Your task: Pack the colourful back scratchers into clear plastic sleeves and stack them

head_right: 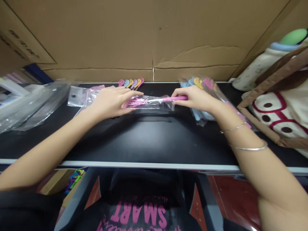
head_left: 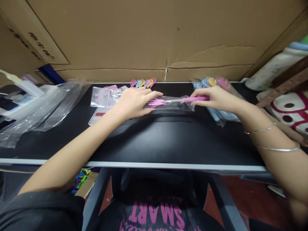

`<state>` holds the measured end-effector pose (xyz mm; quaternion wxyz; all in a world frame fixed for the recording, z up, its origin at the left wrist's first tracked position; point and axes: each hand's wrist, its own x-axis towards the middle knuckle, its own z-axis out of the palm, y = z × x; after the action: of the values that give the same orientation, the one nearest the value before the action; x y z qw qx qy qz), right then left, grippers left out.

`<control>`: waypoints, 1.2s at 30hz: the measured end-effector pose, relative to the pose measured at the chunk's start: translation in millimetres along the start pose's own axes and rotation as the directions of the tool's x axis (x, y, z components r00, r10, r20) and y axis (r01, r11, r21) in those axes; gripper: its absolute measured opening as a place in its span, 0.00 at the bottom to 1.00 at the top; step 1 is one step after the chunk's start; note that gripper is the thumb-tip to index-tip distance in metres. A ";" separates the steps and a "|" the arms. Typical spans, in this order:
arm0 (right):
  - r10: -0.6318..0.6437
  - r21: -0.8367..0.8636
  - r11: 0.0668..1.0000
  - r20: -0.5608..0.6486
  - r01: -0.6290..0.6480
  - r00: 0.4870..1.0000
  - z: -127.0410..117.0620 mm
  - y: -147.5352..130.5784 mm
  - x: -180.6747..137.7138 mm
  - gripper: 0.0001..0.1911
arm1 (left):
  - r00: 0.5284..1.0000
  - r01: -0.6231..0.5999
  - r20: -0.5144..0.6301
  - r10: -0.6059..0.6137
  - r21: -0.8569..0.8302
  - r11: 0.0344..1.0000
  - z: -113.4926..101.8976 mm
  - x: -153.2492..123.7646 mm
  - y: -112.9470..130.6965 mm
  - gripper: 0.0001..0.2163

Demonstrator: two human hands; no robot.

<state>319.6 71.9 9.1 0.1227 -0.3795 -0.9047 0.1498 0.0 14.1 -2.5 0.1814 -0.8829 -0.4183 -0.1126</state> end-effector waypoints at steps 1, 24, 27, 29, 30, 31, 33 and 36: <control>0.007 -0.001 1.000 -0.013 -0.007 1.000 -1.4 2.2 -0.8 0.22 | 1.000 0.012 0.005 -0.012 0.007 1.000 0.5 0.0 -1.5 0.22; -0.041 0.176 0.983 -0.046 0.049 0.998 32.2 -22.1 7.8 0.22 | 0.998 -0.066 -0.012 0.065 -0.100 0.993 10.2 0.9 18.1 0.18; -0.039 0.267 0.963 -0.008 0.039 0.999 32.2 -23.0 7.3 0.22 | 0.997 -0.080 -0.012 0.079 -0.108 0.991 10.6 1.4 17.4 0.17; -0.027 0.355 0.935 0.040 0.011 0.999 29.3 -22.9 7.0 0.24 | 0.998 -0.069 0.002 0.069 -0.108 0.992 9.8 1.7 17.2 0.16; -0.021 0.391 0.920 0.066 -0.006 0.998 26.5 -22.0 6.6 0.25 | 0.998 -0.059 0.007 0.060 -0.105 0.993 9.2 1.9 17.0 0.16; -0.013 0.416 0.909 0.092 -0.027 0.996 22.9 -20.3 5.9 0.26 | 0.999 -0.051 0.009 0.052 -0.102 0.994 8.4 2.1 16.5 0.15; 0.003 0.431 0.899 0.155 -0.070 0.988 14.1 -14.7 3.7 0.26 | 0.999 -0.038 0.003 0.039 -0.097 0.995 6.9 2.4 14.9 0.15; 0.007 0.423 0.896 0.289 -0.134 0.957 2.0 -2.3 -0.5 0.24 | 1.000 -0.030 -0.009 0.029 -0.095 0.995 5.7 2.3 11.4 0.16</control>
<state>317.8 69.6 8.0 0.0700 -0.3501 -0.8413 0.4059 10.6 11.5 -9.5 0.1425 -0.8962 -0.3985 -0.1331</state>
